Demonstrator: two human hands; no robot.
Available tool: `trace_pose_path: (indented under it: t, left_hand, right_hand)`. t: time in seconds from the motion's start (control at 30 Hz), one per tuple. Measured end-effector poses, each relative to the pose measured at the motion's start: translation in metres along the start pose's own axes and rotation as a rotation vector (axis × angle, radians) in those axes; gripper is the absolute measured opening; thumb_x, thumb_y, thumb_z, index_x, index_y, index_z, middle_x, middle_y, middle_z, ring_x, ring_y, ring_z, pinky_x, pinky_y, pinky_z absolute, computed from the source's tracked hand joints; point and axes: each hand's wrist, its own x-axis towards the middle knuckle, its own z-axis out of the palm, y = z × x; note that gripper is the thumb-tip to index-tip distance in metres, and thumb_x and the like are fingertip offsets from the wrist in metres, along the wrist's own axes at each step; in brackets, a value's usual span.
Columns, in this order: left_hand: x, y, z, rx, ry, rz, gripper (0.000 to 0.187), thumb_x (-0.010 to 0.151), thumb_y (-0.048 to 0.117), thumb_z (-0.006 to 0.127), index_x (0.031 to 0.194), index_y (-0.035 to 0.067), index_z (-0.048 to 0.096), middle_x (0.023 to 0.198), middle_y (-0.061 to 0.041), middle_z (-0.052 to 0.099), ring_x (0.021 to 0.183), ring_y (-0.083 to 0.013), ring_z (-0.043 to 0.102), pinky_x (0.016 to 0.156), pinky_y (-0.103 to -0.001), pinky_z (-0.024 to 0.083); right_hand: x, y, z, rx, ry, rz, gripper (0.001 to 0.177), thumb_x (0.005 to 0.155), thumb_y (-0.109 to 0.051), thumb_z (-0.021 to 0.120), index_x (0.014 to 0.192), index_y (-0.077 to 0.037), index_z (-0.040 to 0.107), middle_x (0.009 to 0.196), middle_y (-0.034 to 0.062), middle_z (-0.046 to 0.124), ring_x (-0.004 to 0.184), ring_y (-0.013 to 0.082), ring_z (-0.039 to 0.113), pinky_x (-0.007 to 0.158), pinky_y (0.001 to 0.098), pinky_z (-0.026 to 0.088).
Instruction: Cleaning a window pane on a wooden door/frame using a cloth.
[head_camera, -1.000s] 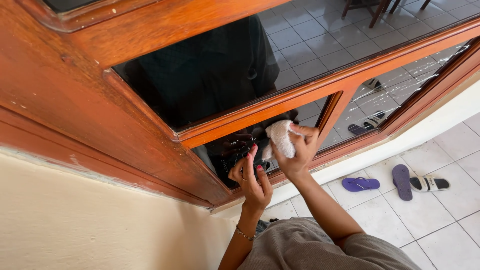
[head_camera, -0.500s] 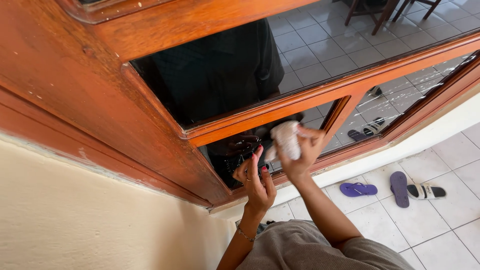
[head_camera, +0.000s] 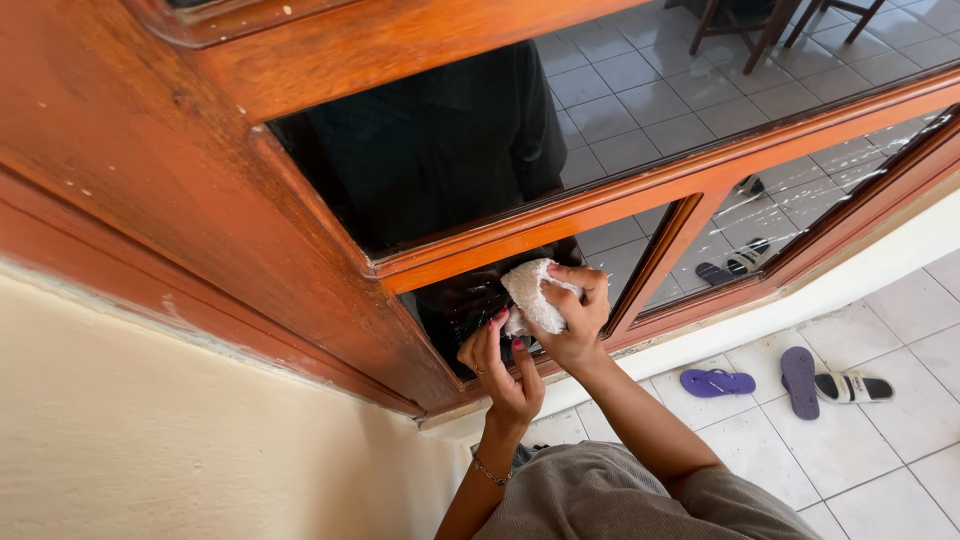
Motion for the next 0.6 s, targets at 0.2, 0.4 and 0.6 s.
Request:
trace_pose_path:
  t: [0.2, 0.4, 0.6]
  left_hand:
    - [-0.004, -0.005, -0.009, 0.013, 0.025, -0.007, 0.049, 0.101, 0.0, 0.053, 0.148, -0.004, 0.041, 0.14, -0.014, 0.06, 0.121, -0.0256, 0.046, 0.105, -0.04, 0.035]
    - [0.0, -0.004, -0.011, 0.0, 0.049, 0.025, 0.05, 0.099, -0.001, 0.053, 0.148, -0.003, 0.041, 0.138, -0.013, 0.061, 0.12, -0.0246, 0.046, 0.103, -0.041, 0.035]
    - [-0.001, -0.003, -0.014, -0.006, 0.052, 0.022, 0.05, 0.098, -0.001, 0.053, 0.147, -0.004, 0.041, 0.138, -0.013, 0.062, 0.12, -0.0237, 0.047, 0.103, -0.041, 0.034]
  right_hand:
    - [-0.057, 0.02, 0.01, 0.048, 0.014, -0.029, 0.049, 0.058, -0.007, 0.096, 0.097, -0.003, 0.067, 0.119, 0.0141, 0.061, 0.099, 0.0256, 0.059, 0.078, 0.0358, 0.051]
    - [-0.019, 0.01, 0.006, 0.058, -0.007, -0.007, 0.049, 0.061, -0.008, 0.095, 0.099, -0.003, 0.065, 0.121, 0.0149, 0.057, 0.104, 0.0253, 0.054, 0.083, 0.0375, 0.048]
    - [-0.018, 0.003, 0.004, 0.029, 0.009, 0.007, 0.046, 0.062, -0.005, 0.093, 0.097, -0.003, 0.063, 0.122, 0.0147, 0.059, 0.103, 0.027, 0.055, 0.084, 0.0384, 0.049]
